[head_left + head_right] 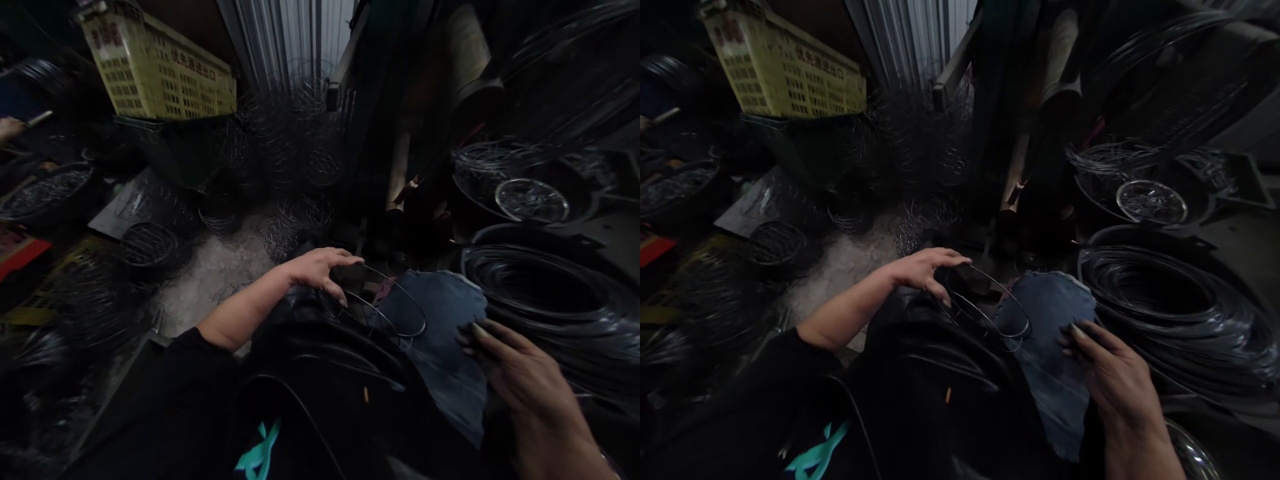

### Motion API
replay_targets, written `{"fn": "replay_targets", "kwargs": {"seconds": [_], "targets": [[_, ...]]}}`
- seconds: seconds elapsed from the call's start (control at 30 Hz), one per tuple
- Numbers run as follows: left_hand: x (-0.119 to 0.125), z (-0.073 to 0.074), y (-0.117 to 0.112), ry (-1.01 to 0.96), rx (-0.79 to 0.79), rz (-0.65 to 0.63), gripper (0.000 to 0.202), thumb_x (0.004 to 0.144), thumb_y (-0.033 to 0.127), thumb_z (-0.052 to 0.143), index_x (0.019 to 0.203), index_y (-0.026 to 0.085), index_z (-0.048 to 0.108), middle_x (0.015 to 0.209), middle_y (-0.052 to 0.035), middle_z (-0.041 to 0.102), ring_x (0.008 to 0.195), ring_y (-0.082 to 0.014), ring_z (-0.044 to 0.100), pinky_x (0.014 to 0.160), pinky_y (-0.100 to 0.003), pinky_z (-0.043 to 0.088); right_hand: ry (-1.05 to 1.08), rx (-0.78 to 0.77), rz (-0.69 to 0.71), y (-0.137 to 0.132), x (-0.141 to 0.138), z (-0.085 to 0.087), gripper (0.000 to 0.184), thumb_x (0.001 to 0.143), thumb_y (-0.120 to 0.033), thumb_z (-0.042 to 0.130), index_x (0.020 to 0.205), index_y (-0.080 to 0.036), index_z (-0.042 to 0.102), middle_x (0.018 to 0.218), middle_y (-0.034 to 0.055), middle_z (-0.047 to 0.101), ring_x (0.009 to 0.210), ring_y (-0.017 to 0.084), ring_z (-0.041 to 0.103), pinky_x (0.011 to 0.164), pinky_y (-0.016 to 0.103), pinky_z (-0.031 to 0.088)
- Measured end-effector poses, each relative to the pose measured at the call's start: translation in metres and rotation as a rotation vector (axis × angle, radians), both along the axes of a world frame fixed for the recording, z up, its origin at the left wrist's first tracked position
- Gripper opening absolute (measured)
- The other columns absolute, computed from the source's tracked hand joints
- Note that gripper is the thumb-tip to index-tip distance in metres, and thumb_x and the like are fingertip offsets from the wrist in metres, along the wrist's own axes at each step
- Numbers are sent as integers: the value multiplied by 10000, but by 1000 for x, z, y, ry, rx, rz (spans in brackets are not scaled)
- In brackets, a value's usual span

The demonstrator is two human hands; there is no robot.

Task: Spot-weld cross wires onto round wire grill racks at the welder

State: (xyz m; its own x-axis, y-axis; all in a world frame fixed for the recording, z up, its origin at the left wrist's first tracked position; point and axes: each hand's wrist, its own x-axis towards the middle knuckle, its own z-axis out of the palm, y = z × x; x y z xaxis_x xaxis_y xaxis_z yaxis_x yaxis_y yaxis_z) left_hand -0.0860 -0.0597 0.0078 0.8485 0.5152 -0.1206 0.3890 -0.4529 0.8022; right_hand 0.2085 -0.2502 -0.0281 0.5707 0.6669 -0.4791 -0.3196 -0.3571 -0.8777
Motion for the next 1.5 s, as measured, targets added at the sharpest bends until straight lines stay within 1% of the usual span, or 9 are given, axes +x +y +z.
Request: {"fn": "replay_targets", "kwargs": {"seconds": [0.1,0.23,0.4,0.5,0.57,0.7,0.9,1.1,1.5], "targets": [[-2,2,-9,96,208,3,829,613,207,791,1386,186,492,1346,-149,550,1222,-294,532,1021,-422,421,97,-78,-62,-6,-1,-8,452,371,-149,824,799,-152,678,683,35,702,538,142,651,478,154,540],[-6,4,-14,-8,240,8,666,619,169,765,1262,190,595,1239,-102,624,1132,-249,594,977,-363,458,100,-127,-70,-4,-1,-5,445,362,-128,809,785,-136,672,661,48,695,518,145,645,467,155,537],[-3,18,-4,-121,323,218,620,645,158,733,1250,156,598,1209,-97,634,1092,-224,616,959,-335,480,-15,113,16,37,-10,42,457,371,-207,861,785,-149,676,672,33,692,532,151,656,478,182,546],[11,17,5,-124,454,317,655,647,154,729,1281,117,570,1226,-126,626,1106,-241,611,984,-362,478,-42,320,109,77,-31,69,435,434,-262,892,795,-151,675,673,32,687,556,156,664,486,199,544],[21,11,9,-110,532,342,677,638,161,742,1289,110,562,1251,-146,615,1127,-266,601,1001,-401,474,-6,402,157,102,-48,75,441,433,-290,902,785,-150,676,665,36,685,555,165,664,462,205,528],[33,0,14,-135,648,367,647,665,206,746,1284,153,565,1249,-131,622,1128,-278,598,993,-434,482,77,368,191,133,-70,67,459,368,-318,920,717,-135,684,605,43,662,518,167,640,434,213,504],[44,-12,25,-153,784,366,572,723,208,685,1281,145,574,1211,-140,638,1108,-282,598,970,-447,494,118,253,219,149,-65,54,468,334,-349,933,661,-114,694,578,56,653,479,161,617,412,216,501],[55,-23,45,-156,833,401,543,775,280,678,1299,182,574,1229,-131,634,1158,-294,574,988,-460,482,50,381,11,166,-66,53,371,426,-315,889,672,-110,701,583,53,654,484,157,623,396,196,491],[63,-29,80,-309,944,399,540,815,362,671,1289,122,572,1185,-141,650,1104,-268,588,967,-411,508,-99,498,-87,192,-73,34,311,576,-302,849,781,-121,699,643,37,676,559,194,677,483,252,568]]}}
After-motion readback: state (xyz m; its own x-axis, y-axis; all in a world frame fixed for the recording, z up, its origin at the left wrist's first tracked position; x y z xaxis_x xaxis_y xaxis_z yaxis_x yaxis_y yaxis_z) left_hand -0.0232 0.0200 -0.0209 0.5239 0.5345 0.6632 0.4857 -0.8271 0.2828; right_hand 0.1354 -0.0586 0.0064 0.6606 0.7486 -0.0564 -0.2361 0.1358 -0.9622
